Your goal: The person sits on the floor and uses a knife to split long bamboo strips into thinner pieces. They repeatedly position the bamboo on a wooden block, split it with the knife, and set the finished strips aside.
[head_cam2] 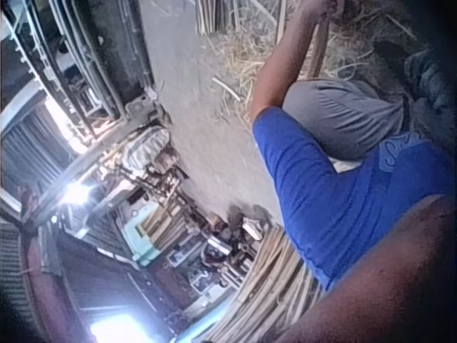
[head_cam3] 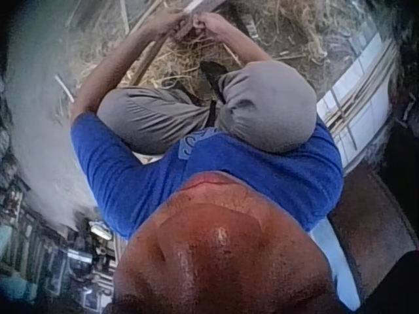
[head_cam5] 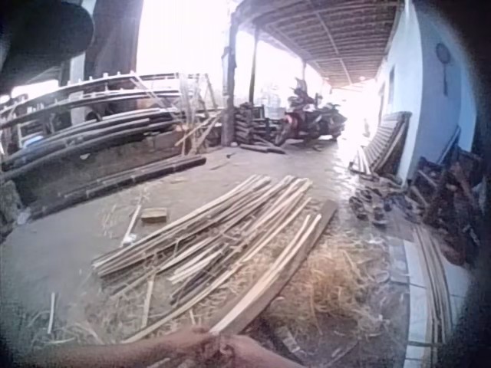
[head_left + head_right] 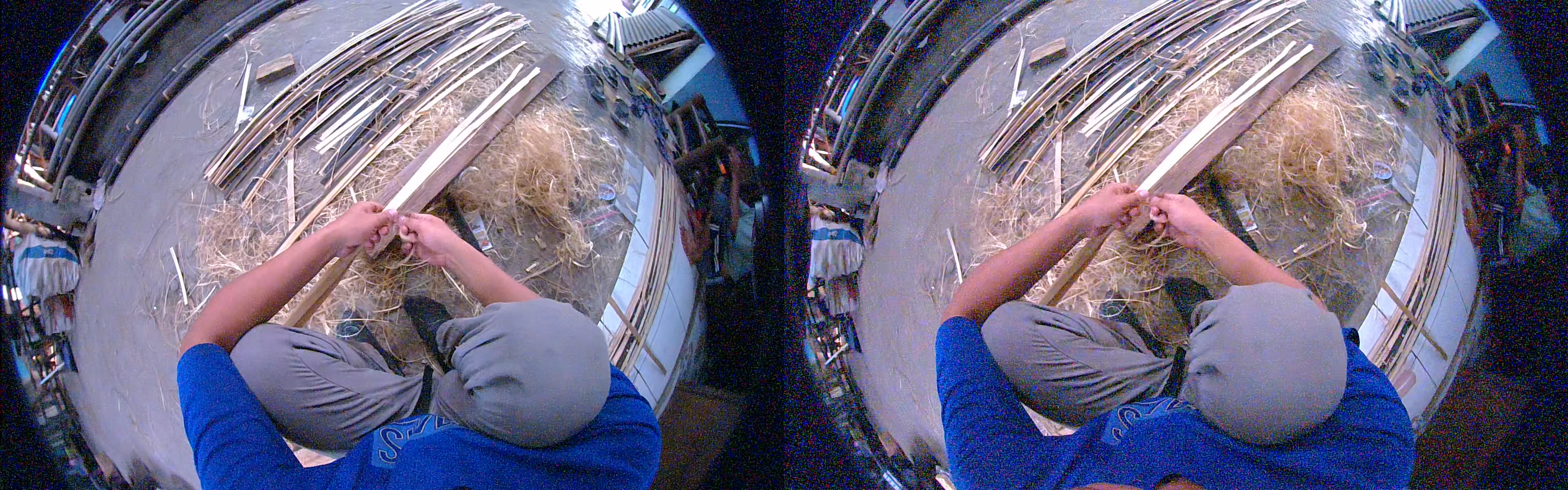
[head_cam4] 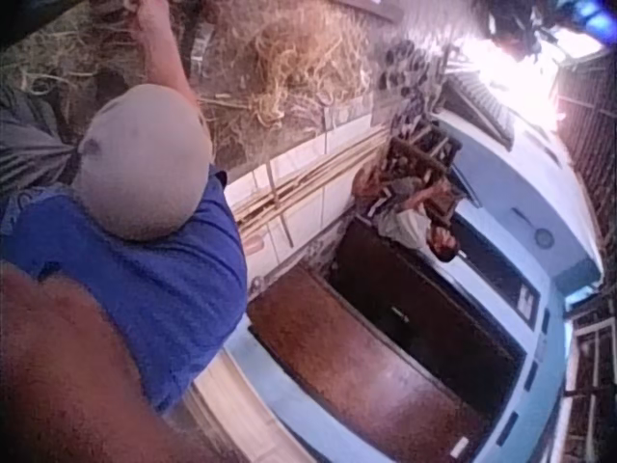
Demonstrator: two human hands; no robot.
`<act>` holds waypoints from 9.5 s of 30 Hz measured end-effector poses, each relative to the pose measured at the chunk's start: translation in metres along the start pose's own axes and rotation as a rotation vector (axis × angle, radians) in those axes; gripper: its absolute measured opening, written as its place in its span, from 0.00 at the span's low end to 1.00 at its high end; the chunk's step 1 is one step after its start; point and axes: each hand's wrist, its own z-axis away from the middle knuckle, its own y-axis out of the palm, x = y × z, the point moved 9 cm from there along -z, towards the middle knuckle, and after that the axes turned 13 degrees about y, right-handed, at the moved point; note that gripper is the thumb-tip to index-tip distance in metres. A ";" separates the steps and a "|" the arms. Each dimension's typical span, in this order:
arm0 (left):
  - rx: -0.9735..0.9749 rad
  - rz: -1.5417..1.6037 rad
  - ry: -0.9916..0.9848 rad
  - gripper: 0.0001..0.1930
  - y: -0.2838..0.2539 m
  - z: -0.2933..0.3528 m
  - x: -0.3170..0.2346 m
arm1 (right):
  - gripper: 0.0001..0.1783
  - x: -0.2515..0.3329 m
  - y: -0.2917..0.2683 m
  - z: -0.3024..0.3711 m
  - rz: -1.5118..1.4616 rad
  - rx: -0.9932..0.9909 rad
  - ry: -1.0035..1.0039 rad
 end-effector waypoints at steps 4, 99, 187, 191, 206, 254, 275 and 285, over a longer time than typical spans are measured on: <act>-0.043 0.049 -0.045 0.14 0.003 -0.002 0.000 | 0.06 0.005 -0.020 -0.014 -0.221 0.103 -0.033; -0.064 0.009 0.074 0.19 -0.004 -0.001 0.006 | 0.14 0.030 0.035 0.038 0.733 -0.098 -0.451; -0.049 0.337 0.012 0.15 0.014 -0.009 -0.008 | 0.12 0.005 -0.012 0.034 0.429 -0.303 -0.376; -0.072 0.345 0.053 0.12 0.011 -0.001 -0.004 | 0.13 0.006 -0.007 0.038 0.415 -0.296 -0.379; -0.400 0.414 0.066 0.05 0.004 0.005 0.020 | 0.12 0.046 -0.032 0.025 0.102 -0.294 -0.482; 0.170 -0.460 0.717 0.18 0.082 0.052 -0.216 | 0.20 -0.056 -0.242 0.516 0.383 -1.981 -0.951; 0.180 -0.510 0.583 0.18 0.070 0.074 -0.202 | 0.31 -0.313 -0.340 0.644 0.517 -2.145 0.406; 0.063 -1.001 0.518 0.21 0.008 0.074 -0.193 | 0.22 -0.036 -0.252 0.367 1.300 -1.632 -0.504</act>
